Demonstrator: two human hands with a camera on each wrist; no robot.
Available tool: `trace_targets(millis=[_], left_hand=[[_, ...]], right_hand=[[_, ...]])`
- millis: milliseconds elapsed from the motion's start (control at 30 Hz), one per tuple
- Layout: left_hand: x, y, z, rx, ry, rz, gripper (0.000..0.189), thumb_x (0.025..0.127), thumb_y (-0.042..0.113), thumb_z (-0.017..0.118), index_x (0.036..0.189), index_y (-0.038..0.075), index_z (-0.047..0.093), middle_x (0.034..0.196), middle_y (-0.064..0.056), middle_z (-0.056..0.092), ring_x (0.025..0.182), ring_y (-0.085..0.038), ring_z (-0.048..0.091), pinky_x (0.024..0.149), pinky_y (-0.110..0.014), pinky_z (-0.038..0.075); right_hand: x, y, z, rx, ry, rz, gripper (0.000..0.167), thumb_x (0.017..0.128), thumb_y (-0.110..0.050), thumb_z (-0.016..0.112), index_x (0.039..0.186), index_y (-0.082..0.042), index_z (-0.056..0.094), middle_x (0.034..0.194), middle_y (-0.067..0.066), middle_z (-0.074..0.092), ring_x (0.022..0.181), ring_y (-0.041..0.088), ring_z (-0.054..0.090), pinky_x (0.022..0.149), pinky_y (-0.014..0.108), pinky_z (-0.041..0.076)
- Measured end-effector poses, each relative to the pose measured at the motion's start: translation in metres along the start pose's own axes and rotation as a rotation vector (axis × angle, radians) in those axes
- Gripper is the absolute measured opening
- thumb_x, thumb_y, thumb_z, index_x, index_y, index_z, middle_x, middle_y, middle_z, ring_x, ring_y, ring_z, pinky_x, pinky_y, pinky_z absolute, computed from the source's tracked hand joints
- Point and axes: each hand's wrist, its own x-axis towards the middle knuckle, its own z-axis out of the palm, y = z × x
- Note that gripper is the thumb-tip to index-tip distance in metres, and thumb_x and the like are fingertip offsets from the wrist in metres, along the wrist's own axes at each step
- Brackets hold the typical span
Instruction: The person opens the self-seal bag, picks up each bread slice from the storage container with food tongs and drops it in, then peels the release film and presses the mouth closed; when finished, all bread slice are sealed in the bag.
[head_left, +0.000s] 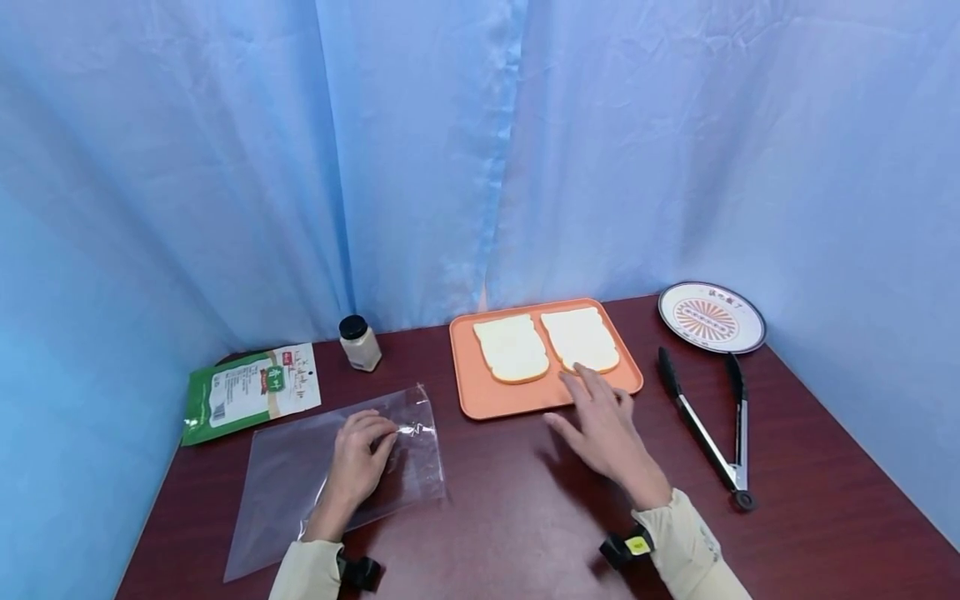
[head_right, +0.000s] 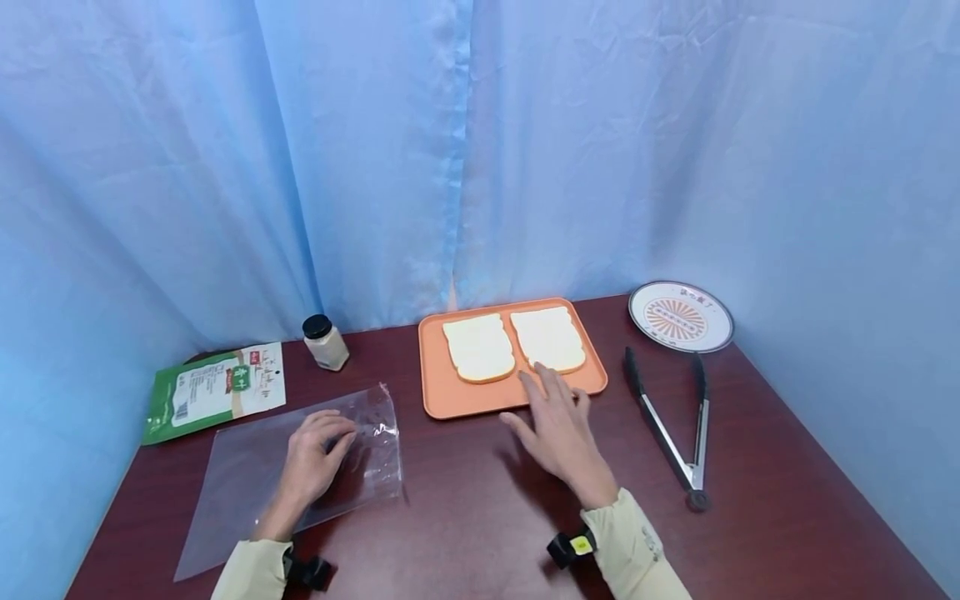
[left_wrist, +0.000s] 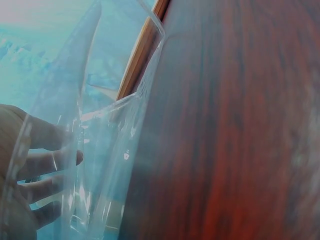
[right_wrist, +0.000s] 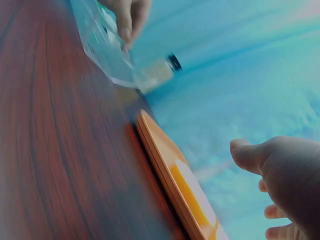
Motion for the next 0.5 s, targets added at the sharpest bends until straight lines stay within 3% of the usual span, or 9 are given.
trace_targets(millis=[333,500], left_hand=[[-0.001,-0.001,0.001,0.009,-0.002,-0.02,0.015,0.068,-0.008,0.081,0.079,0.001,0.076,0.082,-0.011,0.075,0.098,-0.038,0.068,0.086,-0.052,0.051],[-0.002,-0.001,0.002,0.014,-0.008,-0.025,0.015,0.069,-0.008,0.082,0.08,0.001,0.077,0.082,-0.011,0.075,0.099,-0.038,0.068,0.086,-0.052,0.052]], right_hand=[[-0.018,0.054,-0.019,0.006,0.047,0.191,0.068,0.095,-0.038,0.067,0.147,-0.003,0.042,0.154,0.03,0.035,0.141,0.048,0.033,0.102,0.073,0.026],[-0.025,0.078,-0.029,-0.008,0.051,0.288,0.07,0.097,-0.042,0.063,0.148,-0.001,0.04,0.155,0.032,0.032,0.141,0.051,0.031,0.097,0.077,0.026]])
